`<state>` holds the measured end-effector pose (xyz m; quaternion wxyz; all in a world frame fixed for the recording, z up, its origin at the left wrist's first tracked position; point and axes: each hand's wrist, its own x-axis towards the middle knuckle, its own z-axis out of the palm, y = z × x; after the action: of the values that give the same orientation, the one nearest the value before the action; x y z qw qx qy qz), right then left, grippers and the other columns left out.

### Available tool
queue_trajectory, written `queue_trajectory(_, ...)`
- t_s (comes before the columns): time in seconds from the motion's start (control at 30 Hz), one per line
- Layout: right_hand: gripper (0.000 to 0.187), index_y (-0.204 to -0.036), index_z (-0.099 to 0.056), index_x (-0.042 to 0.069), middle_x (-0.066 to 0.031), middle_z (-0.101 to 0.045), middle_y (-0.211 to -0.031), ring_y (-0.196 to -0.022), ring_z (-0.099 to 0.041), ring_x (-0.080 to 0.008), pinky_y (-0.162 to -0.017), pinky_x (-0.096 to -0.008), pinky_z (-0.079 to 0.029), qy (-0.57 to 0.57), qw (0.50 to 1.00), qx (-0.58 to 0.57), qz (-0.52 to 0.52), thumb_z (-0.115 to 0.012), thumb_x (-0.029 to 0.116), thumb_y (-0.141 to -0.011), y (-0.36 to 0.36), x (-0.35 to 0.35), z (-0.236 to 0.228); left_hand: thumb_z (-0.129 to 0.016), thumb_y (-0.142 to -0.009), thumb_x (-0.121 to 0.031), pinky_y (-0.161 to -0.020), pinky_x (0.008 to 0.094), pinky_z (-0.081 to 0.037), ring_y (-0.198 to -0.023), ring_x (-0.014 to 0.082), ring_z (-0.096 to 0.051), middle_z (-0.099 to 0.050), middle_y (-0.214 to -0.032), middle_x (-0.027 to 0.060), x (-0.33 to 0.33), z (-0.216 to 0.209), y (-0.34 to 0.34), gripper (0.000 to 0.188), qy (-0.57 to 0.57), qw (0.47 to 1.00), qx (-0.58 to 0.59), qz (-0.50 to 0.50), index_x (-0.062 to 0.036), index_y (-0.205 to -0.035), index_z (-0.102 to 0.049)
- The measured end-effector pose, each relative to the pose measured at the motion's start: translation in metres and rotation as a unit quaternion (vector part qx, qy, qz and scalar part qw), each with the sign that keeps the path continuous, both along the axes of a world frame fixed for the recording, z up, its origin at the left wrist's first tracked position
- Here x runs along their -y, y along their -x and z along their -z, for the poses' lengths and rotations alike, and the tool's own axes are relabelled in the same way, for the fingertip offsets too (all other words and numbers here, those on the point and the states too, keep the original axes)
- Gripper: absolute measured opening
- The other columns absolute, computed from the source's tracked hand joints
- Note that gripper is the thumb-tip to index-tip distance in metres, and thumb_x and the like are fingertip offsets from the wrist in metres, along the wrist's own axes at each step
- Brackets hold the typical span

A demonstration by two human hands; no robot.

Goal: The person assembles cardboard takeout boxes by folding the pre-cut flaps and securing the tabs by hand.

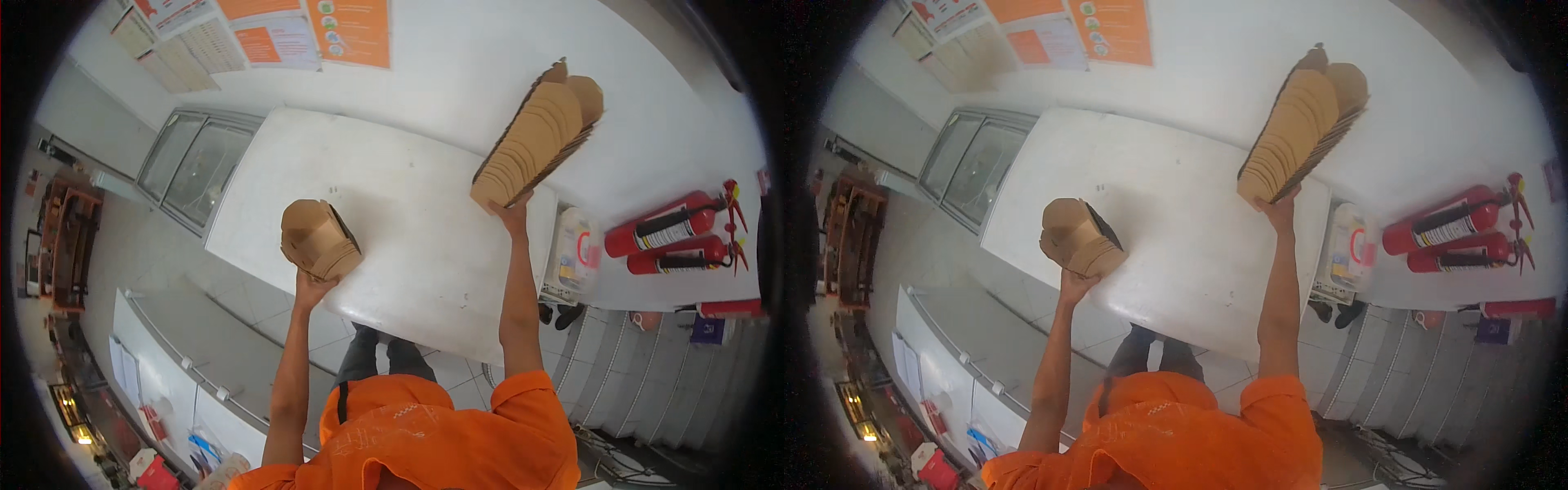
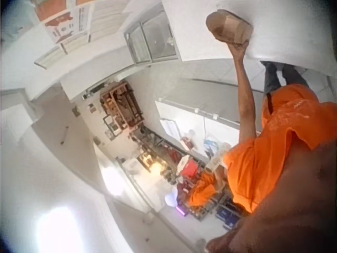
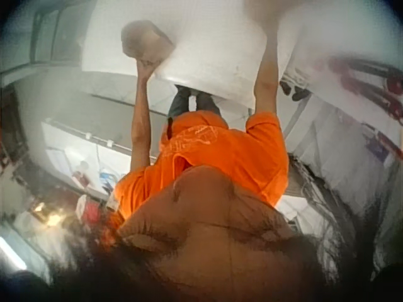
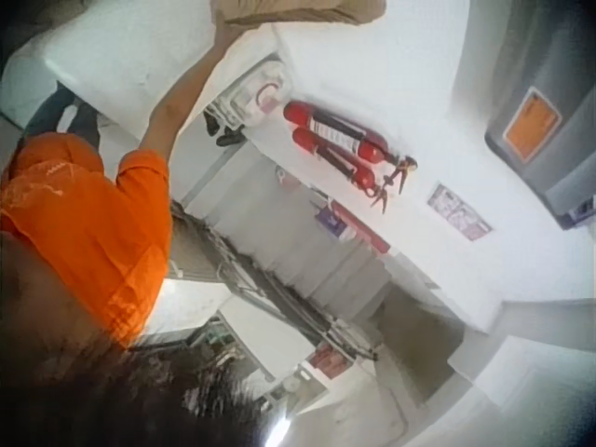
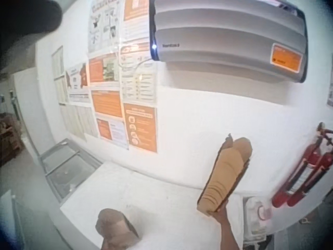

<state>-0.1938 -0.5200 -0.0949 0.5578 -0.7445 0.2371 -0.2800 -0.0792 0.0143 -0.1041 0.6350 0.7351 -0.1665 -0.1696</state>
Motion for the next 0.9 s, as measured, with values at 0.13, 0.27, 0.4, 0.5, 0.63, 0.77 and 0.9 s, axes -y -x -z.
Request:
queue_trajectory(0.13, 0.114, -0.148, -0.005, -0.001, -0.0168, -0.037, -0.142, -0.131, -0.039, -0.0256, -0.111, -0.0361, -0.033, 0.076, 0.994, -0.009, 0.074, -0.087, 0.017, -0.07, 0.0, -0.022, 0.015, -0.08, -0.075, -0.001, -0.094, 0.0354, -0.052, -0.111, 0.0223, -0.061, -0.063, -0.123, 0.0119, -0.033, -0.033, 0.043, 0.055, -0.041, 0.999, 0.017, 0.025, 0.004, -0.125, -0.056)
queue_trajectory(0.27, 0.113, -0.15, -0.007, 0.002, -0.0164, -0.036, -0.144, -0.132, -0.039, -0.0284, -0.113, -0.0384, -0.03, 0.019, 0.999, 0.035, 0.026, -0.086, 0.019, -0.071, -0.035, -0.105, -0.002, -0.081, -0.075, -0.006, -0.094, 0.036, -0.051, -0.11, 0.021, -0.06, -0.063, -0.119, 0.0102, -0.129, 0.001, 0.115, 0.057, -0.012, 0.995, -0.07, -0.076, 0.0005, -0.126, -0.055)
queue_trajectory(0.4, 0.075, -0.137, -0.045, 0.001, -0.0139, -0.049, -0.135, -0.124, -0.046, -0.0263, -0.107, -0.0374, -0.038, 0.189, 0.979, -0.076, 0.012, -0.084, 0.011, -0.074, -0.063, -0.162, 0.006, -0.082, -0.075, -0.007, -0.096, 0.0365, -0.05, -0.113, 0.0212, -0.059, -0.062, -0.121, 0.0101, -0.178, -0.041, 0.122, 0.063, 0.071, 0.973, -0.161, -0.147, -0.001, -0.13, -0.051)
queue_trajectory(0.5, 0.077, -0.136, -0.043, -0.004, -0.0154, -0.052, -0.135, -0.121, -0.049, -0.0285, -0.108, -0.0376, -0.038, 0.076, 0.988, -0.126, -0.037, -0.084, 0.009, -0.073, -0.108, -0.261, -0.042, -0.082, -0.075, -0.005, -0.096, 0.0364, -0.051, -0.114, 0.0222, -0.06, -0.06, -0.127, 0.0123, -0.238, -0.054, 0.104, 0.067, 0.053, 0.966, -0.092, -0.235, 0.0018, -0.133, -0.048)
queue_trajectory(0.63, 0.085, -0.139, -0.037, -0.003, -0.0158, -0.048, -0.137, -0.123, -0.048, -0.0276, -0.109, -0.0402, -0.038, 0.062, 0.99, 0.028, -0.122, -0.084, 0.001, -0.069, -0.165, -0.387, -0.055, -0.086, -0.072, -0.011, -0.095, 0.0367, -0.052, -0.114, 0.0224, -0.06, -0.059, -0.126, 0.0121, -0.326, -0.039, 0.045, 0.075, 0.11, 0.945, -0.042, -0.304, 0.0011, -0.133, -0.045)
queue_trajectory(0.77, 0.085, -0.139, -0.037, -0.003, -0.0152, -0.047, -0.136, -0.124, -0.048, -0.027, -0.108, -0.0412, -0.04, -0.027, 0.969, 0.038, -0.242, -0.084, 0.001, -0.069, -0.24, -0.529, -0.049, -0.086, -0.071, -0.011, -0.094, 0.036, -0.051, -0.112, 0.0219, -0.06, -0.06, -0.124, 0.0118, -0.424, -0.022, -0.017, 0.071, 0.063, 0.931, -0.005, -0.36, 0.0015, -0.13, -0.048)
queue_trajectory(0.9, 0.082, -0.136, -0.042, -0.001, -0.0137, -0.049, -0.134, -0.121, -0.05, -0.0252, -0.106, -0.0392, -0.042, 0.027, 0.938, -0.04, -0.342, -0.086, 0.003, -0.068, -0.317, -0.66, -0.063, -0.085, -0.072, -0.009, -0.092, 0.0347, -0.051, -0.11, 0.0209, -0.061, -0.062, -0.12, 0.0115, -0.49, -0.038, -0.101, 0.066, 0.091, 0.901, 0.028, -0.422, 0.0015, -0.127, -0.05)
